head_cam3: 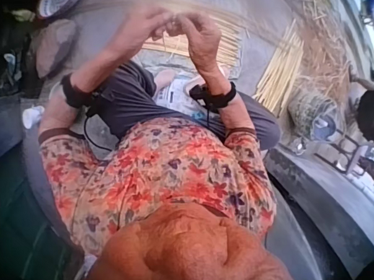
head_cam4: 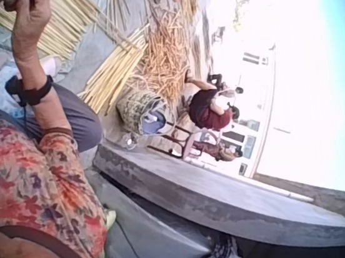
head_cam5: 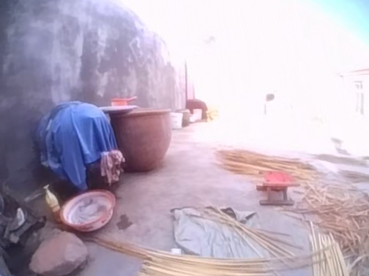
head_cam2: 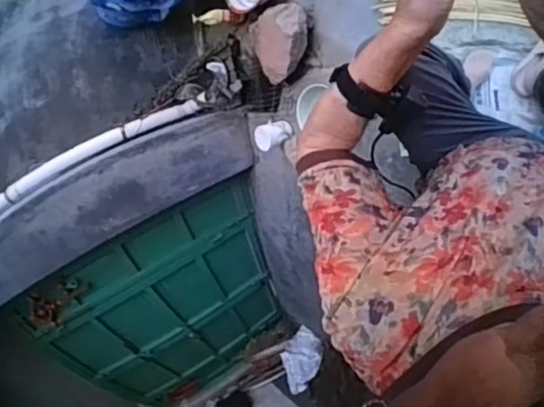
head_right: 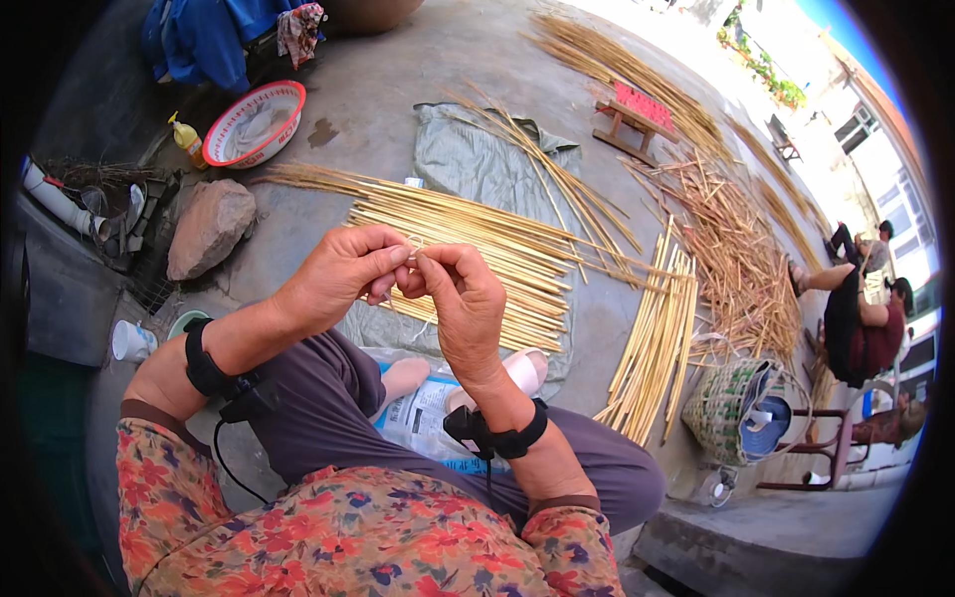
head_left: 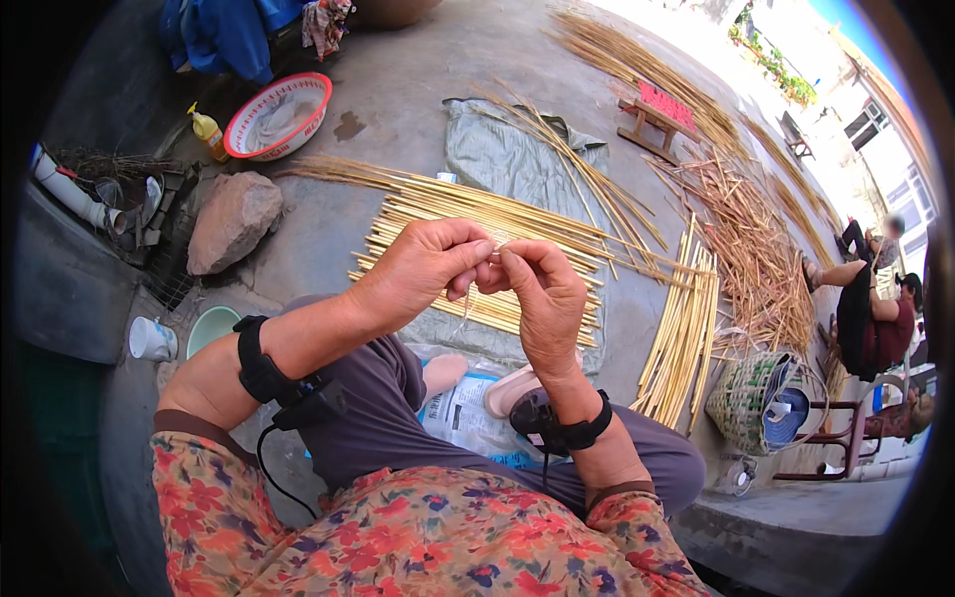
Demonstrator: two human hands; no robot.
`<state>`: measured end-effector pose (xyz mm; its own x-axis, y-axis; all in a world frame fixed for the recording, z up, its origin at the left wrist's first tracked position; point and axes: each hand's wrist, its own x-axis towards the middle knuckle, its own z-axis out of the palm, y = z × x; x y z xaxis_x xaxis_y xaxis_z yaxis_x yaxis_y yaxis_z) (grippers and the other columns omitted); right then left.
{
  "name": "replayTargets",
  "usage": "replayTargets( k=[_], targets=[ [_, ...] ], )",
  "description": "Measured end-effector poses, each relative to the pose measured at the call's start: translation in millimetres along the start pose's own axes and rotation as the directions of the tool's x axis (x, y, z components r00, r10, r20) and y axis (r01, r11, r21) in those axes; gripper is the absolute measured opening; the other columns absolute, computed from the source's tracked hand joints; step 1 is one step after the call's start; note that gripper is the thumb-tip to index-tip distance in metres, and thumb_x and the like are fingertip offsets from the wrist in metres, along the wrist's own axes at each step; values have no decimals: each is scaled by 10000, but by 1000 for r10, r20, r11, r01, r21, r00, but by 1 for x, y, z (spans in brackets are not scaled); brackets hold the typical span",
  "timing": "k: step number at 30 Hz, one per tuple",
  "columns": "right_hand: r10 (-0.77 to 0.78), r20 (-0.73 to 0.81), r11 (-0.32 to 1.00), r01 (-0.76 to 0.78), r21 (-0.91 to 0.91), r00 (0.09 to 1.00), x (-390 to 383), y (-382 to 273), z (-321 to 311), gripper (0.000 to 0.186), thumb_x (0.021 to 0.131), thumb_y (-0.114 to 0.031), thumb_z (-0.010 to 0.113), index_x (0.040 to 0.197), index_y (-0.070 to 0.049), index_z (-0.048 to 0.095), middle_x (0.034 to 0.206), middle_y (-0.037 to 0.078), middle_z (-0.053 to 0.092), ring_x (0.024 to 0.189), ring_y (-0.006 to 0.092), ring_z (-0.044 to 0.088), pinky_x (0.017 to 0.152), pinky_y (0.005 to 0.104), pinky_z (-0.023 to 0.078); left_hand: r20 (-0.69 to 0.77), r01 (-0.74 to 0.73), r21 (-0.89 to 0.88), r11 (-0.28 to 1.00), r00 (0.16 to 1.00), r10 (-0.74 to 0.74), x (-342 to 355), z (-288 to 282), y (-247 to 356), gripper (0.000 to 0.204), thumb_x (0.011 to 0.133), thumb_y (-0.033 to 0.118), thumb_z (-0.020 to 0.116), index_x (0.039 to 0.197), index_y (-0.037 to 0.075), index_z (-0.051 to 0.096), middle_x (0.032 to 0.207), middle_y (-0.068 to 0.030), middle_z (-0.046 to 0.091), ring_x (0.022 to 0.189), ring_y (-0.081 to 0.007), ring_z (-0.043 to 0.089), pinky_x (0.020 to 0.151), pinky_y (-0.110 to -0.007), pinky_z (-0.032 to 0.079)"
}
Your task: The person weaves a mat using long stalks by hand, aligning them and threading a white string through the ends of the stalks.
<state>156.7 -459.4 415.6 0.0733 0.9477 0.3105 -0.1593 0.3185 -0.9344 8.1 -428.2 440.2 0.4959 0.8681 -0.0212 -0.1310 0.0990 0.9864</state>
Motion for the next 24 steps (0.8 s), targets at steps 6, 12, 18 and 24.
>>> replayTargets(
  k=[6,12,18,24],
  targets=[
    [243,75,945,-253,206,967,4,3,-9,115,841,-73,561,905,20,543,721,67,584,609,130,573,558,231,489,14,-28,93,995,1000,27,0,-3,1,171,887,153,498,873,10,591,656,27,524,551,-23,453,471,-167,384],
    [239,121,937,-262,233,963,6,6,-7,119,829,-75,578,895,21,554,752,59,581,580,90,526,521,209,466,61,-11,133,991,998,3,-1,-9,3,175,872,167,526,858,13,609,649,26,522,513,-22,440,444,-162,373],
    [232,143,935,-261,241,962,7,10,-7,124,826,-70,580,911,10,539,758,65,573,565,90,507,495,207,453,67,-5,131,991,998,-4,-2,-9,4,179,860,171,547,857,7,619,649,20,530,506,-22,441,434,-164,368],
    [238,128,935,-262,240,963,7,9,-5,172,824,-74,585,953,1,500,744,59,547,540,106,529,481,206,453,61,5,63,998,998,-9,-4,-11,4,136,849,146,565,861,21,617,669,22,551,520,-19,448,443,-158,355]
  ],
)
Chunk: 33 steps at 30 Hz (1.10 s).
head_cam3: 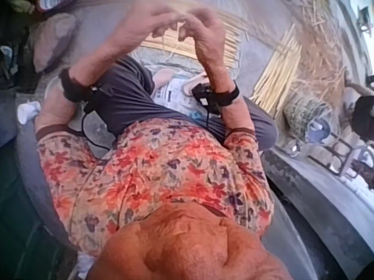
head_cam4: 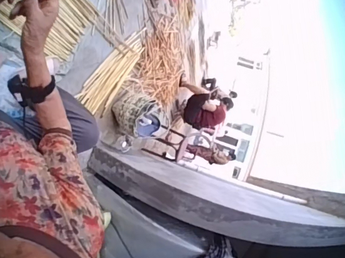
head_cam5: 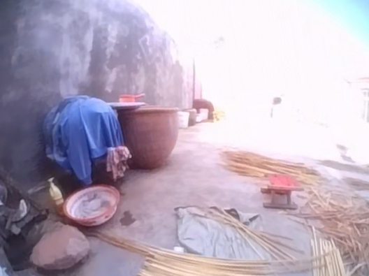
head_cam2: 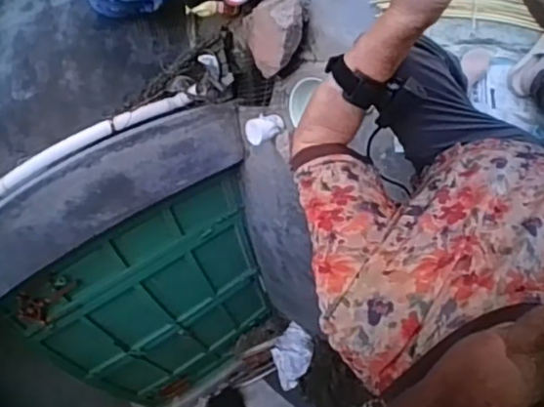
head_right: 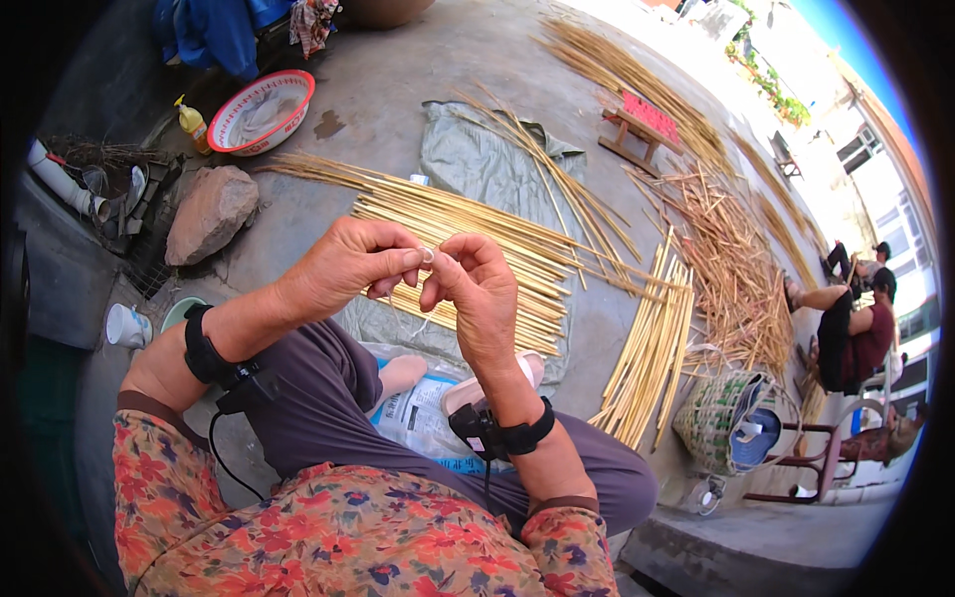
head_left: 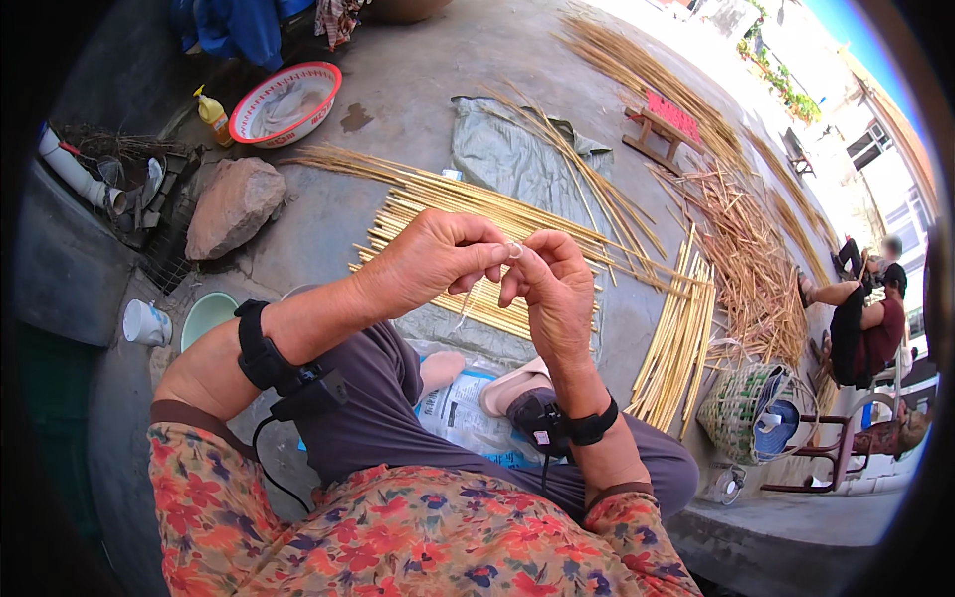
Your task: The person weaves a mat using long stalks by hand, aligning them and threading a white string through the ends of the stalks.
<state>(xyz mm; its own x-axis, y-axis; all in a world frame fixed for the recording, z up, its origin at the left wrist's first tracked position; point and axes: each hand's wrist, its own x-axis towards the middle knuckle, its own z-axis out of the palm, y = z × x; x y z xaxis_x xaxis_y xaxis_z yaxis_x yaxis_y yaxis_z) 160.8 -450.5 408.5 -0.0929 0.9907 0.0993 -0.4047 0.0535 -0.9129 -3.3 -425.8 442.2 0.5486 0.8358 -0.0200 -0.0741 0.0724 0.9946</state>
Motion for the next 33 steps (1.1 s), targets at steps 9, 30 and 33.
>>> replayTargets(
  k=[9,30,33],
  targets=[
    [-406,-16,831,362,-423,914,-11,-5,10,72,795,24,590,864,4,585,756,24,490,536,72,528,444,175,399,-49,-35,46,998,998,37,1,-2,-2,119,851,128,555,855,19,601,676,17,549,513,-20,438,433,-159,355],
    [-158,-79,928,120,-352,984,-6,0,16,90,820,-56,587,874,17,591,751,30,548,580,61,529,462,177,448,-84,-180,373,910,970,227,-7,-2,-11,119,850,109,549,881,17,617,678,28,548,579,-11,458,472,-159,373],
    [-157,-91,924,114,-364,983,-4,0,17,75,820,-51,586,852,17,581,756,33,556,598,64,539,469,177,452,-69,-239,432,870,953,296,-7,0,-11,119,849,107,550,882,15,617,670,21,546,578,-10,456,477,-167,377]
  ],
)
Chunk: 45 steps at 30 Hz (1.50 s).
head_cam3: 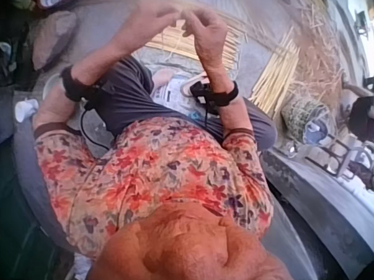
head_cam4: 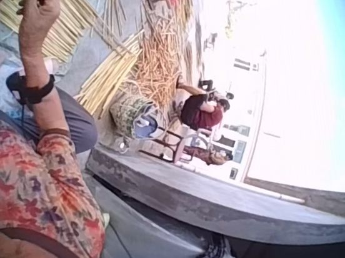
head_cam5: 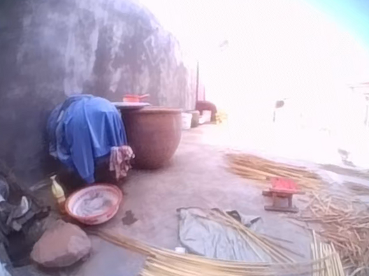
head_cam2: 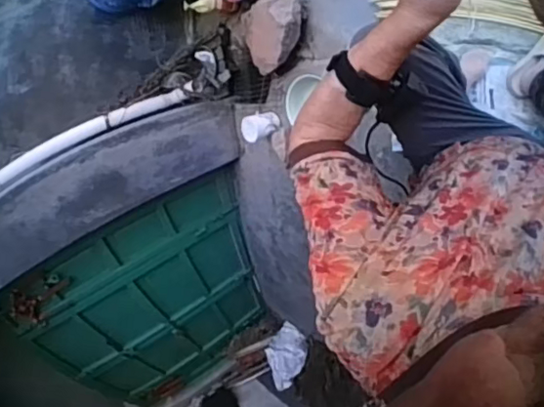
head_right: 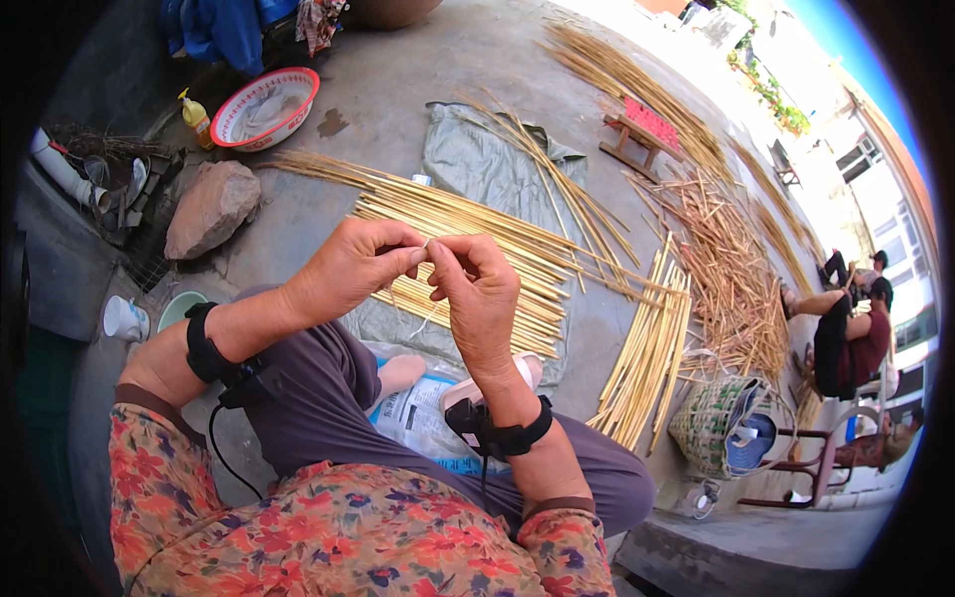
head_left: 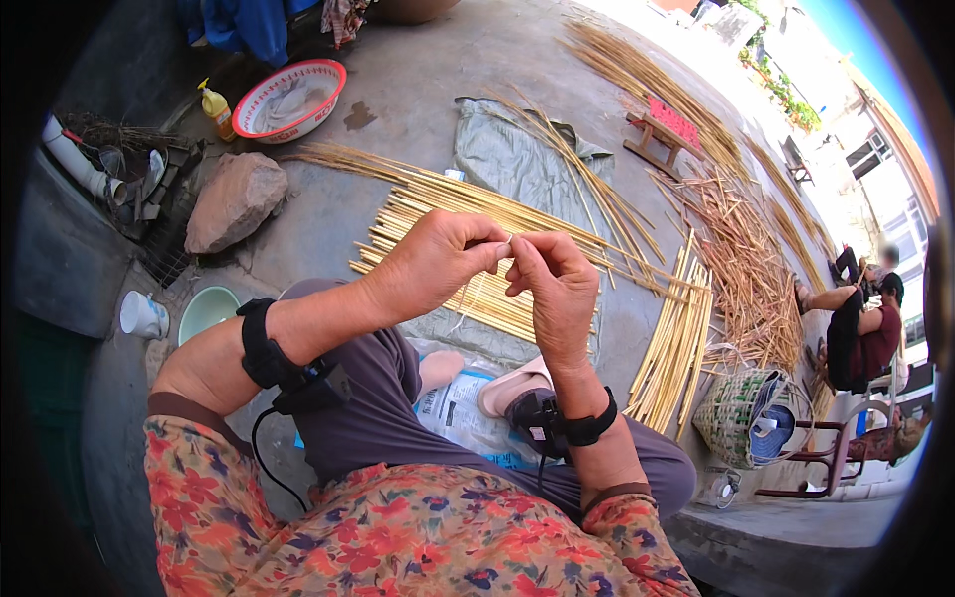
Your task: The person weaves a mat using long stalks by hand, aligning them and threading a white string through the ends of the stalks.
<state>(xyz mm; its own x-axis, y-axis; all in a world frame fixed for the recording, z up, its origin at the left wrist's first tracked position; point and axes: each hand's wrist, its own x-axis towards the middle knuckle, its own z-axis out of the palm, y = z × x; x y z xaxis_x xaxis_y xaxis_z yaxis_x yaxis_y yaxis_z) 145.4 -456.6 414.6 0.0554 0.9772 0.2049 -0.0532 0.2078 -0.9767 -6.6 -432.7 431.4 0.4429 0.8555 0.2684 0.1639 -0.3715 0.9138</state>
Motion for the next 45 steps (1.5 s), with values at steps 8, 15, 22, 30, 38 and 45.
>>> replayTargets(
  k=[8,15,22,30,38,45],
  targets=[
    [-100,-64,993,104,51,993,-2,11,3,50,834,-30,559,860,11,547,727,39,560,602,84,553,510,184,455,140,333,-461,822,943,-303,1,-2,2,146,888,163,502,890,34,570,669,33,490,496,-17,374,420,-163,303],
    [-89,-19,985,91,144,996,-3,11,2,44,838,-30,555,862,4,540,742,46,570,594,83,542,527,188,453,230,355,-482,801,933,-276,-2,-7,4,152,875,157,525,935,29,579,665,40,486,505,-12,380,424,-160,308],
    [-152,-7,985,152,87,988,-6,15,2,43,833,-24,563,855,-2,532,774,49,577,594,74,532,516,182,436,154,298,-302,905,953,-262,-6,-8,1,204,840,136,564,1007,22,588,677,42,512,532,-6,411,436,-160,337],
    [-149,-12,986,149,71,989,-9,14,0,38,832,-15,562,844,-7,527,726,33,551,563,63,510,495,177,411,108,177,-190,966,981,-158,-2,-6,7,184,831,132,550,902,-16,633,705,-6,582,651,-54,505,571,-209,422],
    [-136,8,984,135,117,991,-9,11,-5,29,835,-7,550,854,-4,528,729,42,553,556,72,515,499,181,416,159,153,-171,973,979,-126,1,-4,2,195,859,203,563,914,36,645,596,68,494,488,6,380,403,-154,287],
    [-150,55,980,141,138,987,-13,12,-7,140,845,-52,554,971,7,564,759,40,549,572,83,530,527,188,435,196,272,-201,941,952,-234,1,-7,10,215,870,235,539,895,51,646,521,68,434,406,-6,335,355,-164,256]
  ],
)
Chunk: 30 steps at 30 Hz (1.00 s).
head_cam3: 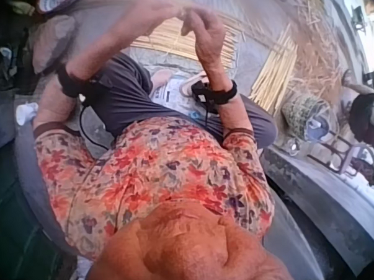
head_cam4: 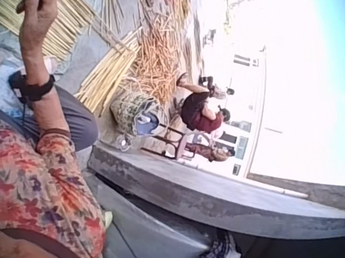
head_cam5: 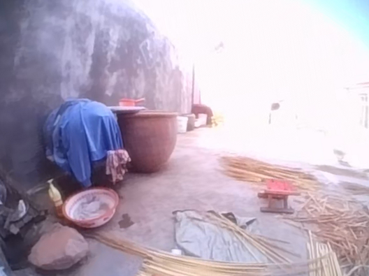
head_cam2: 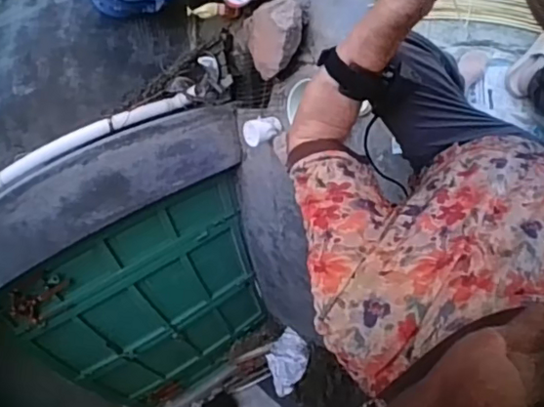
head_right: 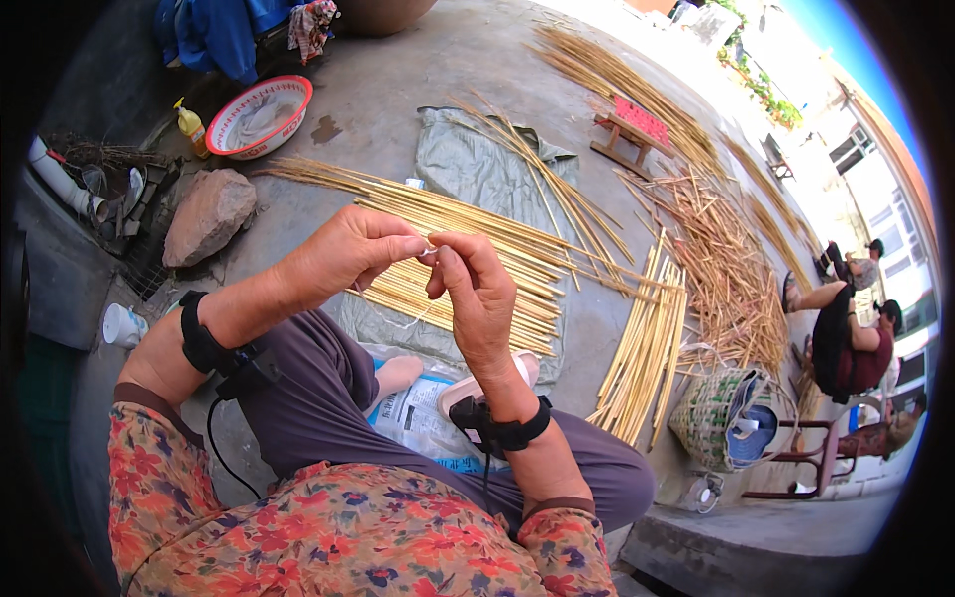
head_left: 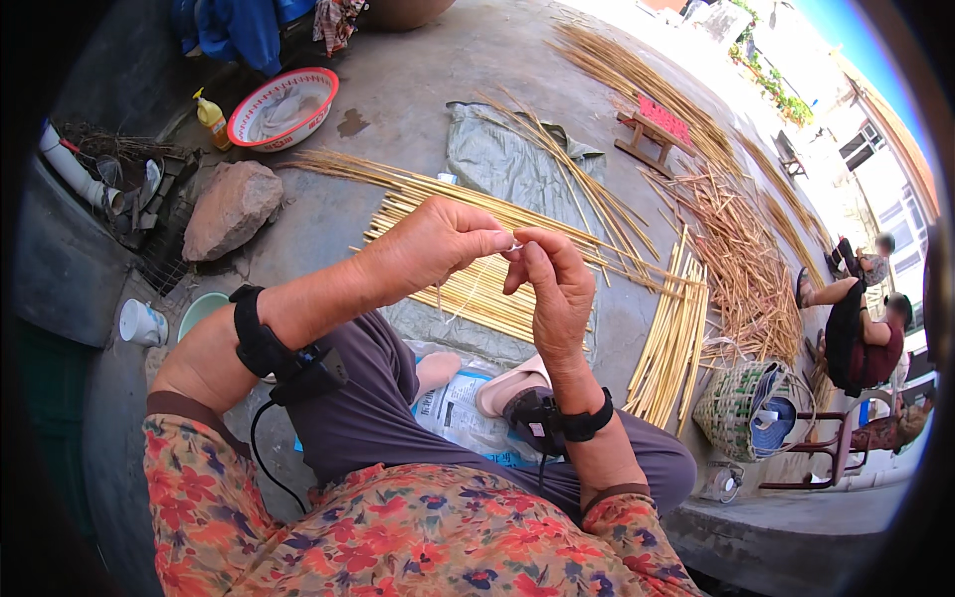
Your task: The person weaves a mat using long stalks by hand, aligning them and threading a white string through the ends of the stalks.
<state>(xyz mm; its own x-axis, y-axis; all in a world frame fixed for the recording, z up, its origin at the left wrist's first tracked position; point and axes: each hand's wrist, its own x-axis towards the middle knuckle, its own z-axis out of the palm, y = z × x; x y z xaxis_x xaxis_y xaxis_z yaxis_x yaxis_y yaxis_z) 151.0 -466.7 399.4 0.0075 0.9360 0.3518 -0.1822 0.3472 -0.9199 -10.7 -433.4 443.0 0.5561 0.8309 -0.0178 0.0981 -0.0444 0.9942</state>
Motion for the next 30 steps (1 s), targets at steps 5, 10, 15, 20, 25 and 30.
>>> replayTargets(
  k=[5,10,15,20,25,30],
  targets=[
    [48,38,998,-47,-29,998,-1,-1,7,219,821,-30,582,1036,3,565,841,52,538,606,82,538,527,190,442,-28,79,-41,996,996,-80,-3,-5,-3,232,872,245,532,917,41,634,499,62,396,401,-12,332,349,-168,258],
    [-193,-11,942,182,-282,981,3,7,8,180,754,33,631,930,-3,615,759,47,532,574,77,537,478,185,419,16,89,-115,989,996,-88,-1,-6,-6,243,884,262,508,823,47,605,502,62,380,406,-22,345,346,-178,273],
    [-170,-9,953,163,-257,985,5,4,7,119,779,17,609,897,2,621,744,45,536,557,81,541,468,180,421,61,144,-175,974,989,-135,-3,-7,-9,278,889,262,490,731,54,586,530,46,405,425,-32,379,351,-183,295],
    [-73,5,984,73,-164,997,5,7,1,96,810,-10,583,899,7,614,746,44,549,568,81,550,474,177,429,-37,42,58,997,999,-40,-6,-7,-4,192,867,214,528,891,36,598,586,60,437,481,-10,378,408,-172,313],
    [108,15,994,-107,-36,994,5,4,-1,153,818,-19,575,966,18,580,823,54,568,605,79,557,504,179,449,-16,9,79,997,1000,-8,-3,-7,2,152,831,155,546,831,18,612,626,35,499,539,-20,424,451,-192,339],
    [74,39,996,-76,40,996,5,0,5,204,806,-12,586,1008,10,560,815,58,575,599,81,557,511,181,456,-1,-11,88,996,1000,11,-2,-7,1,138,831,161,556,827,37,614,607,59,469,512,-6,403,416,-174,304]
  ],
)
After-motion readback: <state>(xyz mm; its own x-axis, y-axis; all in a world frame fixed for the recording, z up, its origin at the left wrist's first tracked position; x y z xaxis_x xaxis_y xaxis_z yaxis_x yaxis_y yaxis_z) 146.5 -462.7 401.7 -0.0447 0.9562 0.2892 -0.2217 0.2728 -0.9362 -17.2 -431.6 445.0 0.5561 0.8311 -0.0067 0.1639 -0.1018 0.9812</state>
